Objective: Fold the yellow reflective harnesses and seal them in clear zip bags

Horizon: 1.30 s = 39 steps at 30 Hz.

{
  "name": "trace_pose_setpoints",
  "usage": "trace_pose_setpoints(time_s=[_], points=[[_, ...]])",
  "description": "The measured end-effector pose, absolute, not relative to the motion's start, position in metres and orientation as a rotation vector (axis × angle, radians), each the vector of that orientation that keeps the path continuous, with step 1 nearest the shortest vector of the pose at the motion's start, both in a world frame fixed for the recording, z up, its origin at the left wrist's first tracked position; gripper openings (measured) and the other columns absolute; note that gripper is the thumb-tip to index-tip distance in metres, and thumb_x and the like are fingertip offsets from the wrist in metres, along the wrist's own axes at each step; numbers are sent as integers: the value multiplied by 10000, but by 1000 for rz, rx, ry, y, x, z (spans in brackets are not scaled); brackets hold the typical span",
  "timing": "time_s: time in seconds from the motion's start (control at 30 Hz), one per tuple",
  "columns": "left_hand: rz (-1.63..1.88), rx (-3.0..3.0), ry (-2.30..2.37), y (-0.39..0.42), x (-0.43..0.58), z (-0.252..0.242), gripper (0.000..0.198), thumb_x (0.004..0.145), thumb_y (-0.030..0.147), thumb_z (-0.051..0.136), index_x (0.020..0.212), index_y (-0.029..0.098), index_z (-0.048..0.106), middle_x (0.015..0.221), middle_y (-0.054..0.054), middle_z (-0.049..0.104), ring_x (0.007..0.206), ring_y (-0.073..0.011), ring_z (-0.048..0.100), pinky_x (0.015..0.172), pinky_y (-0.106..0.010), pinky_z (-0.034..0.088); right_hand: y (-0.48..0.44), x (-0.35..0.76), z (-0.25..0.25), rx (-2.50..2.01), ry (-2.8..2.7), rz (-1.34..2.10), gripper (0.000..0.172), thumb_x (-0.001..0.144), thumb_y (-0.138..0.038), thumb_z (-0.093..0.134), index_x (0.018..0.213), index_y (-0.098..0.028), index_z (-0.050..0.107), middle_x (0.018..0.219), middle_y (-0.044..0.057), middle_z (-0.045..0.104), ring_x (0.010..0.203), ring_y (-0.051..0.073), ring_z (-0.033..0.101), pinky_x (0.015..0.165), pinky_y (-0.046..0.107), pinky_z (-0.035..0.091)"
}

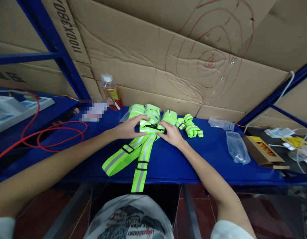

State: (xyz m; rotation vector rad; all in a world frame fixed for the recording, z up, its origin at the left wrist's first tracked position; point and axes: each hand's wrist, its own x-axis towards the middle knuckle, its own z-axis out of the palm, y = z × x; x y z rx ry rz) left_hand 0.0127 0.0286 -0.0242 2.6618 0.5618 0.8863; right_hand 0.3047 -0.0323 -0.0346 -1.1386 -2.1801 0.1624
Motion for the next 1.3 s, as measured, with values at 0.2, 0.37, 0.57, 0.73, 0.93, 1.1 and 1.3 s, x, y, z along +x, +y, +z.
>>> trace_pose_setpoints(time_s=[0.2,0.37,0.57,0.73,0.93,1.1,1.3], points=[[844,2621,688,40,16,-35,740,898,467,799,1528,162,559,1301,-129,787,1287,-321,721,1113,-444,565,-43,297,-29,-1122,-2304,34,303,1067,-405,621,1321,-245,661,1297,120,753,1188,279,740,1012,413,606],[877,2584,646,46,10,-42,503,939,498,776,1313,162,757,1228,-112,824,1129,-278,789,1019,-390,612,-45,293,-32,-1163,-2313,-48,448,1060,-390,622,1488,-260,587,1359,134,720,1241,296,716,1019,437,617],[693,2710,450,42,-3,-40,543,972,421,762,1466,203,694,1451,-146,730,1330,-274,719,1169,-408,543,-46,294,-39,-1169,-2510,-285,382,1050,-298,636,1426,-254,688,1179,134,717,1118,287,713,902,392,629],[673,2717,367,47,-9,-43,484,985,225,676,1469,237,701,1437,-110,744,1315,-249,724,1138,-382,558,-53,294,-32,-1052,-2582,-301,487,1074,-540,593,1441,-240,709,1083,126,706,1021,266,701,872,375,616],[755,2842,461,50,-13,-54,482,980,179,635,1440,292,724,1253,-94,731,1074,-210,706,938,-307,573,-61,290,-24,-1023,-2463,133,510,1078,-613,548,1416,-282,736,1066,88,653,957,236,695,907,418,616],[573,2787,457,48,-17,-43,484,1029,310,644,1510,264,675,1050,-66,708,904,-183,675,818,-239,525,-60,280,-28,-1305,-2203,223,733,875,-676,812,1445,-234,678,1129,113,714,945,276,708,872,457,621],[351,2510,435,51,-26,-24,504,1082,504,582,1492,233,695,1029,-59,761,757,-152,648,654,-220,447,-60,278,-29,-1389,-2191,283,700,771,-673,897,1270,-206,746,1129,124,711,984,308,714,888,499,616]])
